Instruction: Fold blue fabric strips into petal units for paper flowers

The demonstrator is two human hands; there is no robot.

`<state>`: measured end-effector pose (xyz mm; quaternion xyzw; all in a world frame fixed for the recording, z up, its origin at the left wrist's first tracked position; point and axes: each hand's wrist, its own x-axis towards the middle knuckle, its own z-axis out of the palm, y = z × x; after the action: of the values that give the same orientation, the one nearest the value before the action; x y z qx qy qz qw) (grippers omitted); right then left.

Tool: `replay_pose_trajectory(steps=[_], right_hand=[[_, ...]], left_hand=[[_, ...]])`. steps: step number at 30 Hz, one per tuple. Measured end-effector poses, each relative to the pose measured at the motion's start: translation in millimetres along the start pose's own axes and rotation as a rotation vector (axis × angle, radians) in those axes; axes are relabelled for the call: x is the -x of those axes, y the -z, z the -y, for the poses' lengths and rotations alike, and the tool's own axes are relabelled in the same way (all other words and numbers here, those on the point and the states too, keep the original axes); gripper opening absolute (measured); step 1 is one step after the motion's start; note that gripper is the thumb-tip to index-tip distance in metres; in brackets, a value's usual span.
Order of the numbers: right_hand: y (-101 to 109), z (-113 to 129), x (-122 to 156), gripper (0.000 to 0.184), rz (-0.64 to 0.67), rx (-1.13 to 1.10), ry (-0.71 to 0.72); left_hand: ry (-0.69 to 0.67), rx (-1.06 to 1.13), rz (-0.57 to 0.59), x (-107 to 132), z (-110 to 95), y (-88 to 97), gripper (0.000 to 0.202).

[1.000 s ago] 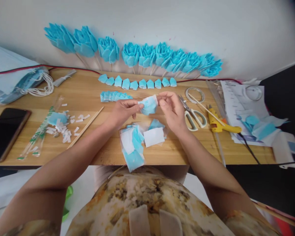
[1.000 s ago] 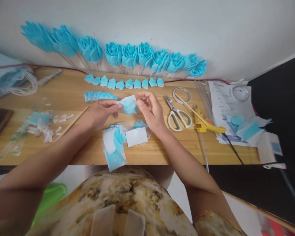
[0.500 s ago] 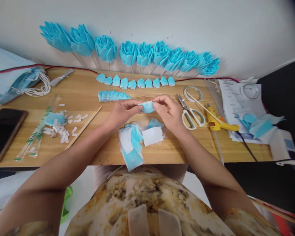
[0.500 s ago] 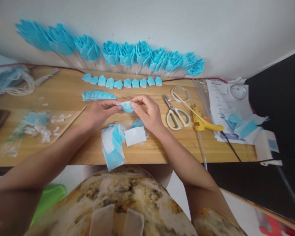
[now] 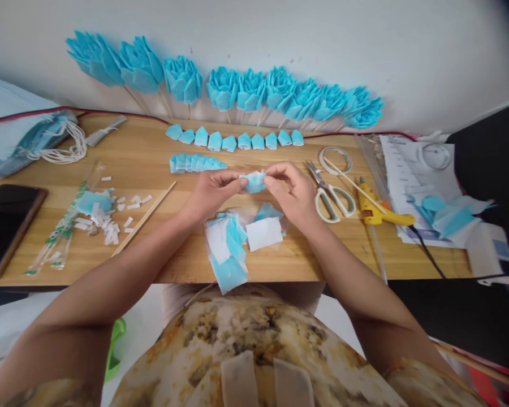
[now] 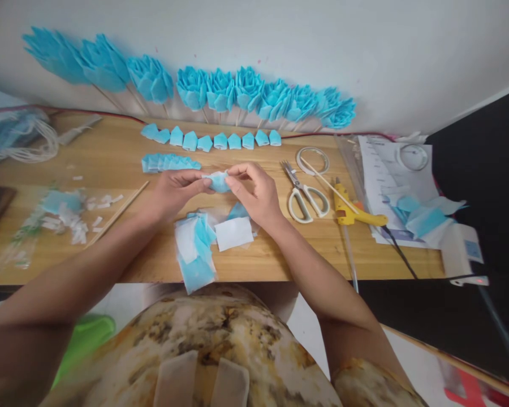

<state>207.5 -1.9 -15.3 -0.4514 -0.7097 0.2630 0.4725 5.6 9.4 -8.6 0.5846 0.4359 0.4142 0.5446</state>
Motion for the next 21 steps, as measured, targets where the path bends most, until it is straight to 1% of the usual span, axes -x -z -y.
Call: replay_pose_trajectory(steps=[5,11,16,18,21], right_hand=[[-1.3,-1.0,1.2,0.013,-0.038,0.001,-0.009],[-3.1,0.3,2.9,0.015,-0.108,0.012,-0.017],[-6.5,1.1,2.7,0.020,-0.209,0.064,-0.058],[-7.2,1.4,1.9,0.023,-0.213,0.066,-0.071],[-7.0,1.3,0.7,0.026,-0.171,0.023,-0.091]], left_hand=[[-0.002,-0.016,0.011,1.1,-0.7,1.4,0.032],[0.009,0.073,0.016,2.4,0.7,-0.7,0.032],[0.023,0.130,-0.001,2.2,2.7,-2.9,0.031],[0.027,0.142,-0.001,1.5,3.1,-2.9,0.032],[0.028,0.179,-0.001,-0.3,4.4,-2.8,0.034]])
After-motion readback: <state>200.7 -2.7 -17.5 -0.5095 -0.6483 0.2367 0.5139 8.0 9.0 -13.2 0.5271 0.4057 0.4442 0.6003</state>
